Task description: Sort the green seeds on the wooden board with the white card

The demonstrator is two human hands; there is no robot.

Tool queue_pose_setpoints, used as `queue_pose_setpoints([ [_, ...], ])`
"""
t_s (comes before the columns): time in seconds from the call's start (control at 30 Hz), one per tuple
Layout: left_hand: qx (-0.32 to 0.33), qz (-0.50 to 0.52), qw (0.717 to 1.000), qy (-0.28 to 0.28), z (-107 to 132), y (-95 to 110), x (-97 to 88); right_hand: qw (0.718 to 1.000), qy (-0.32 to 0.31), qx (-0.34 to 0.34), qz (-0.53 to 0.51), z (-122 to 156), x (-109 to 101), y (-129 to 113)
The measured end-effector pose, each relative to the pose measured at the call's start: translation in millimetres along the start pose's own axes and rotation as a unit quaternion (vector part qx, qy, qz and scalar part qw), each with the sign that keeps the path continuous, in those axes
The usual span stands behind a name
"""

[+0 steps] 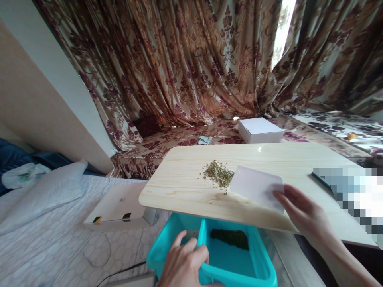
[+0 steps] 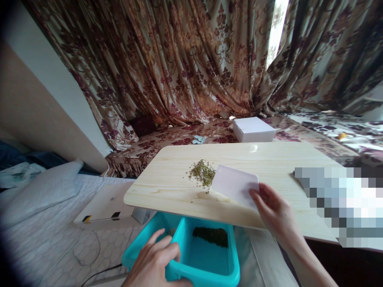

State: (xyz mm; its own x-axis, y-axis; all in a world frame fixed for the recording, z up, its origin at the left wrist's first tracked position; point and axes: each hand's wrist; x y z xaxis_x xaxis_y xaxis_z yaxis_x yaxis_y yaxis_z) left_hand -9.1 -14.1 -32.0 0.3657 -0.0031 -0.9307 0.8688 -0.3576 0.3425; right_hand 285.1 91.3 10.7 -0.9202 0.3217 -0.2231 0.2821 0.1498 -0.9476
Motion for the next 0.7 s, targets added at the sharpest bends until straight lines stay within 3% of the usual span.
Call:
queue_pose_setpoints([
  [0.7, -0.069, -0.011, 0.995, -0.074, -6, 21, -19.9, 0.997, -0.058, -0.054, -0.012, -4, 14, 9],
])
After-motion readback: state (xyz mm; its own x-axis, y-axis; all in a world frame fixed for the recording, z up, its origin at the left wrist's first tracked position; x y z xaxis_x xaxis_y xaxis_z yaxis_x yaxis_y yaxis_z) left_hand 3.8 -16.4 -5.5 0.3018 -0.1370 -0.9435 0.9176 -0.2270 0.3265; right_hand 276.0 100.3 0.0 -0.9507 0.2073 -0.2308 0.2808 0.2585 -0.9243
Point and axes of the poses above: each hand's wrist, its own z-axis away from the middle knuckle, its own x-axis out of the palm, y = z × x, and after that the axes turned 1 degree about -x, right-handed
